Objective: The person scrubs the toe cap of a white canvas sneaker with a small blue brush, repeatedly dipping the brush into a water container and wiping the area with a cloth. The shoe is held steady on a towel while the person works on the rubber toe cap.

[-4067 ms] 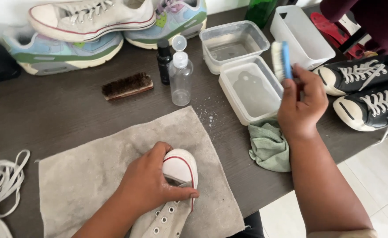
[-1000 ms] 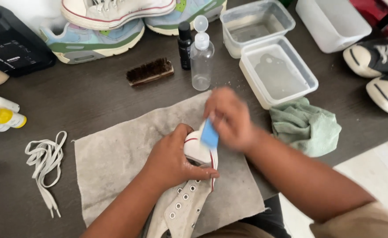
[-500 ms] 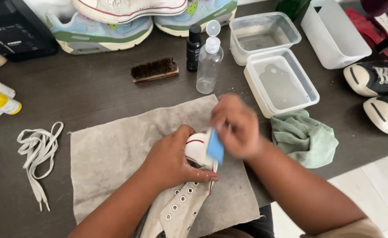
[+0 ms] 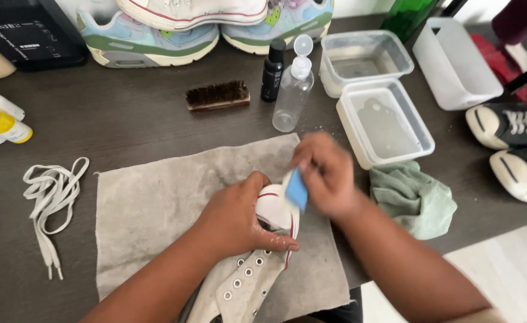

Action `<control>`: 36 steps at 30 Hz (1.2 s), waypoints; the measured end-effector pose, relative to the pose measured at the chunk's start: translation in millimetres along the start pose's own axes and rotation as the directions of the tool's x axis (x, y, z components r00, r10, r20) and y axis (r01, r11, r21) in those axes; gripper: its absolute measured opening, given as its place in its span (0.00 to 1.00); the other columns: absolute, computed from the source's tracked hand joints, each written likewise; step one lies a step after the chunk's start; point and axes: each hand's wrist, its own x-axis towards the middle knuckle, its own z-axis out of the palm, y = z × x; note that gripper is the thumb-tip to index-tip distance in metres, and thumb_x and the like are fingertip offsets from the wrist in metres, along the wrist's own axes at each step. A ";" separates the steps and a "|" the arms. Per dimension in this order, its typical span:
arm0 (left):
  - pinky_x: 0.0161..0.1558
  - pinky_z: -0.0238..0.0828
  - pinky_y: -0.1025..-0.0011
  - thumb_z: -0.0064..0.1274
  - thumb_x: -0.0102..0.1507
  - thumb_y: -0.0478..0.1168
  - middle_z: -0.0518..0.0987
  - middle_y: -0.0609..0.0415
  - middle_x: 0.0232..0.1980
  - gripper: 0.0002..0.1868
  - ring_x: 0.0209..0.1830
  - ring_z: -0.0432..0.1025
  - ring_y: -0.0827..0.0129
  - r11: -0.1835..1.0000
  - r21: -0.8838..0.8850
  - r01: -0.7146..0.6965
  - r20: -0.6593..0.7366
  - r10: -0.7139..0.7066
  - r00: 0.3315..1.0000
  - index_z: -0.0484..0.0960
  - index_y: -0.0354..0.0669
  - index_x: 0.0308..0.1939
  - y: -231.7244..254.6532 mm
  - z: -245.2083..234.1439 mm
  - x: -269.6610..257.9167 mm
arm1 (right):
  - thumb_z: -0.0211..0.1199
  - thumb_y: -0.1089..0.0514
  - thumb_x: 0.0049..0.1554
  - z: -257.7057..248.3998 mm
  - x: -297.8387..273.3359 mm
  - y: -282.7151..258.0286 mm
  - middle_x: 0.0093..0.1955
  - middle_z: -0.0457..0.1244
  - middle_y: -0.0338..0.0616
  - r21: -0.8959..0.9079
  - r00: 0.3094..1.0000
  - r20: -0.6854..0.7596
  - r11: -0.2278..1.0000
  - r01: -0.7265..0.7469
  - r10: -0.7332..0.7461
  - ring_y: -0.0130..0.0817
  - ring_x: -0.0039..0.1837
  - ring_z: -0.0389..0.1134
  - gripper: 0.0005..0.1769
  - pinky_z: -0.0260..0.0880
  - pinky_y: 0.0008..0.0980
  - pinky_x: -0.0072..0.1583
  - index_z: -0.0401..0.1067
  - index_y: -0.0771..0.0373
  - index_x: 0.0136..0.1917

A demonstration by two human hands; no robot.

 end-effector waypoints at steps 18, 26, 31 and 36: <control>0.60 0.75 0.50 0.70 0.44 0.74 0.84 0.42 0.55 0.53 0.59 0.79 0.41 0.993 0.113 -0.025 0.072 0.017 0.997 0.72 0.44 0.60 9.4 -5.3 -4.1 | 0.64 0.65 0.57 -13.5 -2.6 28.7 0.39 0.69 0.48 -0.155 0.993 0.053 0.983 -0.098 0.107 0.50 0.44 0.71 0.07 0.70 0.47 0.54 0.78 0.62 0.37; 0.57 0.76 0.48 0.67 0.45 0.76 0.83 0.41 0.55 0.53 0.56 0.80 0.39 0.987 0.150 -0.051 0.076 0.040 0.996 0.71 0.42 0.59 10.6 -4.1 -3.8 | 0.63 0.59 0.60 -8.4 2.8 12.1 0.38 0.69 0.46 -0.056 0.996 0.085 0.998 -0.026 0.031 0.46 0.43 0.68 0.10 0.68 0.45 0.53 0.78 0.61 0.37; 0.57 0.76 0.48 0.68 0.45 0.76 0.84 0.41 0.54 0.54 0.56 0.80 0.39 0.989 0.144 -0.040 0.078 0.029 0.997 0.71 0.42 0.60 9.4 -3.2 -2.0 | 0.61 0.56 0.62 2.7 13.8 -18.5 0.38 0.69 0.46 -0.098 0.996 0.087 0.995 0.030 -0.022 0.48 0.42 0.67 0.12 0.67 0.46 0.52 0.79 0.60 0.39; 0.57 0.76 0.49 0.67 0.46 0.76 0.83 0.41 0.54 0.54 0.56 0.80 0.40 0.988 0.150 -0.029 0.086 0.017 0.996 0.71 0.41 0.60 10.0 -2.8 -1.4 | 0.62 0.60 0.60 -9.7 4.9 13.3 0.37 0.68 0.46 -0.102 0.996 0.084 0.994 0.038 -0.029 0.48 0.43 0.69 0.10 0.66 0.46 0.52 0.78 0.61 0.38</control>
